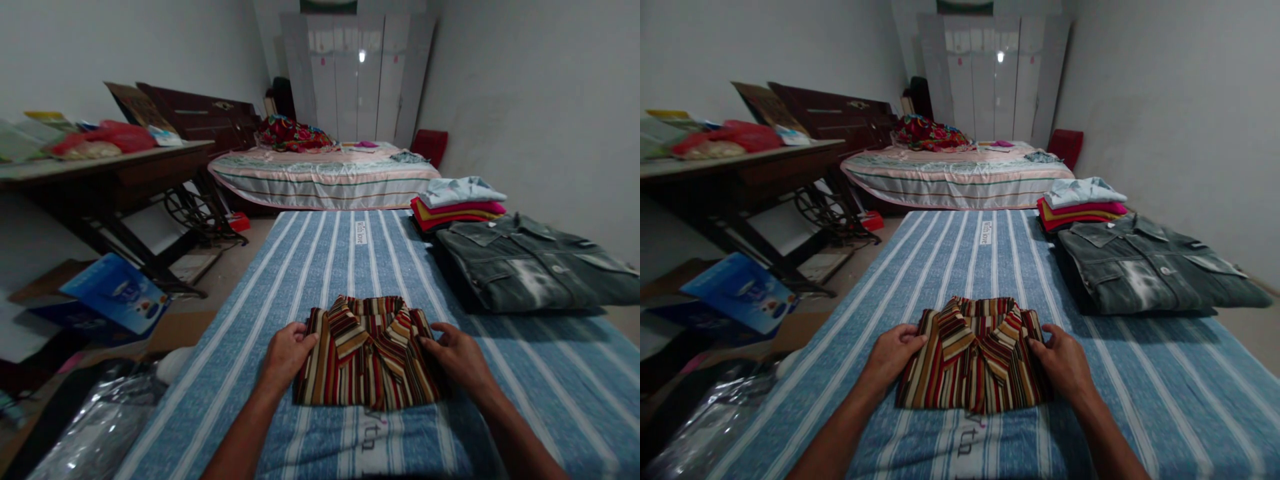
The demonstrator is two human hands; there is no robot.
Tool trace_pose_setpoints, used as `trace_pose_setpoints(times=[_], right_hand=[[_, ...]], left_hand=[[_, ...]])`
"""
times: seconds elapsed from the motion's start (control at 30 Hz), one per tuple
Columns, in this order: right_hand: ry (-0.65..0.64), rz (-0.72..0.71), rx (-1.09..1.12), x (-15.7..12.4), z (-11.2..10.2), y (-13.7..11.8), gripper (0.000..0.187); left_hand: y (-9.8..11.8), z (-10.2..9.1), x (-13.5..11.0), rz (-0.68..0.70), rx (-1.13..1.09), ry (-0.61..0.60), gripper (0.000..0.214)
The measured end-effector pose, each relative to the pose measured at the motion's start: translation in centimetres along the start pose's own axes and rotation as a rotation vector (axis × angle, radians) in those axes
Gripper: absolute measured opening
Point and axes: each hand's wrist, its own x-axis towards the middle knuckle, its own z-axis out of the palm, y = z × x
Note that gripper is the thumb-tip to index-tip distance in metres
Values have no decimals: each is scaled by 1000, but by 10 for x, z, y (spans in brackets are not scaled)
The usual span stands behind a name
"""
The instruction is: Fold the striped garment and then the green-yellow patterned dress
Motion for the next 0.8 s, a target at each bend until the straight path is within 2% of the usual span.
trace_pose_setpoints(times=[0.17,0.37,0.5,0.63,0.7,0.8], right_hand=[[5,23,-27,1,2,0,56],[37,32,-305,-8,-2,-18,35],[83,12,-350,-12,-1,-24,31],[88,-33,-144,-9,2,-18,34],[61,-21,12,-5,4,-14,44],[-46,66,284,-2,7,-9,55]], left_hand=[[5,1,-4,6,-134,-91,30],[1,3,-2,3,-47,-28,30],[-6,5,2,26,50,7,33],[-3,6,-2,-7,-77,-24,38],[2,5,-6,-53,-191,-97,37],[10,2,-10,-132,-317,-219,36]])
